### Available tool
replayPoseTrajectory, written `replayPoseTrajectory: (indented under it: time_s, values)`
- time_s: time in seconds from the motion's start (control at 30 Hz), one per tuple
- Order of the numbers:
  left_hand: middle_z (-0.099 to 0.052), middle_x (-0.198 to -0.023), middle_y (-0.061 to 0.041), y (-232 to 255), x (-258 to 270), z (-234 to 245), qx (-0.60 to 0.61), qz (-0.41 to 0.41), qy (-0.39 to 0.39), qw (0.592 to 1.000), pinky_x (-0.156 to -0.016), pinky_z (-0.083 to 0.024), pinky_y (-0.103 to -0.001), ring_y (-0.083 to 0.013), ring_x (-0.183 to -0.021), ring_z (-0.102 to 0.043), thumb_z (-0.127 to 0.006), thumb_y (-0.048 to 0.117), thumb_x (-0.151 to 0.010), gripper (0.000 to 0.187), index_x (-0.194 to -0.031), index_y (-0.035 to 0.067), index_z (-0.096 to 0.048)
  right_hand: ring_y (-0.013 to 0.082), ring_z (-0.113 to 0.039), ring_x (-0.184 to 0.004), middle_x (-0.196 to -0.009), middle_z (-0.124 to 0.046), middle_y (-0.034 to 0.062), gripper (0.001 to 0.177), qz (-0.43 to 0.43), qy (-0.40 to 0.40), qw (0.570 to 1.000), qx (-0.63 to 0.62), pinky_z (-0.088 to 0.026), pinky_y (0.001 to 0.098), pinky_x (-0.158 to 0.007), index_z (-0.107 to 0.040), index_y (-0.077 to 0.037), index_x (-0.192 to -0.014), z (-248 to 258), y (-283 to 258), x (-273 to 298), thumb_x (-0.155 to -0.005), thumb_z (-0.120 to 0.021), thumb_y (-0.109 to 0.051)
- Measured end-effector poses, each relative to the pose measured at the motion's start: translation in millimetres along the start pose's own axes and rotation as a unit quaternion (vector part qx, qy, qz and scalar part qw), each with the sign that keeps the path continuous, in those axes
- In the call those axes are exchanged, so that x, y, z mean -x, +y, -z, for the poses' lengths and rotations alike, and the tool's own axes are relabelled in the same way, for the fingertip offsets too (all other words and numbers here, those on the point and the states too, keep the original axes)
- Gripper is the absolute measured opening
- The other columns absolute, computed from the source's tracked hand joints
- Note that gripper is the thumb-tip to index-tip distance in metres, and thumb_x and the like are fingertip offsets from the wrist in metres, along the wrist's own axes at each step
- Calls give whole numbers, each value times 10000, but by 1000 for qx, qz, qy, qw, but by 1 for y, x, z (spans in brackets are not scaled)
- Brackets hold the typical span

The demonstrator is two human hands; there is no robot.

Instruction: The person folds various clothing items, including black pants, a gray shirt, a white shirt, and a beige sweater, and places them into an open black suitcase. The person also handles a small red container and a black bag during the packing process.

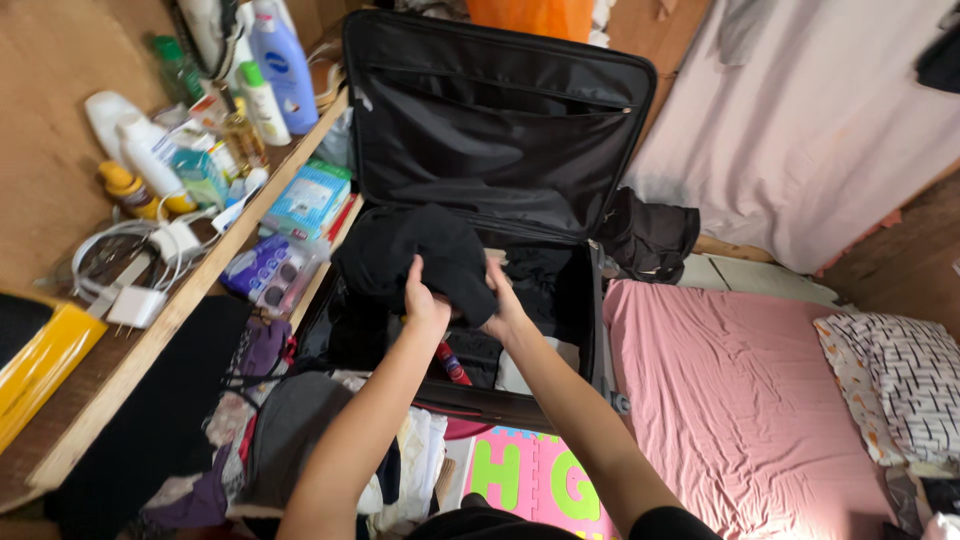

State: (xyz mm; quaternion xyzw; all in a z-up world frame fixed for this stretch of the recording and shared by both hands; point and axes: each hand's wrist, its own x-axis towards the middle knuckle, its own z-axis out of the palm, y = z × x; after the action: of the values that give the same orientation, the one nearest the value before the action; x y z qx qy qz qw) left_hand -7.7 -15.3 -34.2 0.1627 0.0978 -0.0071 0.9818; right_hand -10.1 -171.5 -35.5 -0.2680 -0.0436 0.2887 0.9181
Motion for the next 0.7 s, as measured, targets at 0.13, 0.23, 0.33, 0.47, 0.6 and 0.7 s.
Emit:
replayPoseTrajectory:
  time_s: [0.13,0.23,0.33,0.47,0.6,0.7]
  values:
    - [-688,-1230,-133,11,29,43,-98,25,-60,993,-983,-514,-379,-264,-1133,-657,-662,403,-1004,477,-1268,7,-624,271,-737,-952,-1102,-734,155,438,42,53,990,120,-612,378,-882,-598,-8,-1311,-20,-3,-16,-893,-721,-43]
    - [-722,-1071,-89,56,73,71,-298,103,-37,948,-884,-564,-365,-223,-992,-699,-670,406,-956,398,-1133,50,-679,289,-723,-985,-1136,-709,163,526,13,19,978,205,-608,410,-900,-577,-15,-1325,-54,-11,-21,-814,-692,23]
    - [-737,-908,-43,117,133,98,-605,235,-37,760,-673,-539,-355,-153,-778,-667,-705,391,-899,316,-978,95,-785,292,-715,-996,-1154,-695,152,573,-38,-5,975,218,-606,407,-882,-570,-34,-1328,-84,-1,-27,-767,-662,34]
    - [-807,-837,-89,208,202,106,-752,223,31,619,-634,-632,-412,-211,-679,-765,-754,230,-851,224,-910,22,-812,304,-710,-1031,-1186,-682,194,583,-148,-85,957,233,-603,395,-910,-563,22,-1347,-102,45,-49,-773,-655,55]
    - [-685,-1140,-203,210,250,68,-822,-355,209,393,-936,-533,-491,-399,-1052,-657,-615,311,-1066,320,-1087,-3,-676,302,-712,-1052,-1188,-691,206,566,-247,-141,935,212,-591,387,-944,-564,65,-1346,-103,107,-78,-793,-683,39]
    - [-549,-1418,-251,203,259,68,-788,-482,117,364,-1153,-390,-539,-430,-1340,-505,-594,304,-1021,473,-1379,-2,-554,276,-698,-1046,-1187,-692,167,592,-306,-156,894,288,-564,395,-927,-553,39,-1363,-92,154,-99,-801,-736,-10]
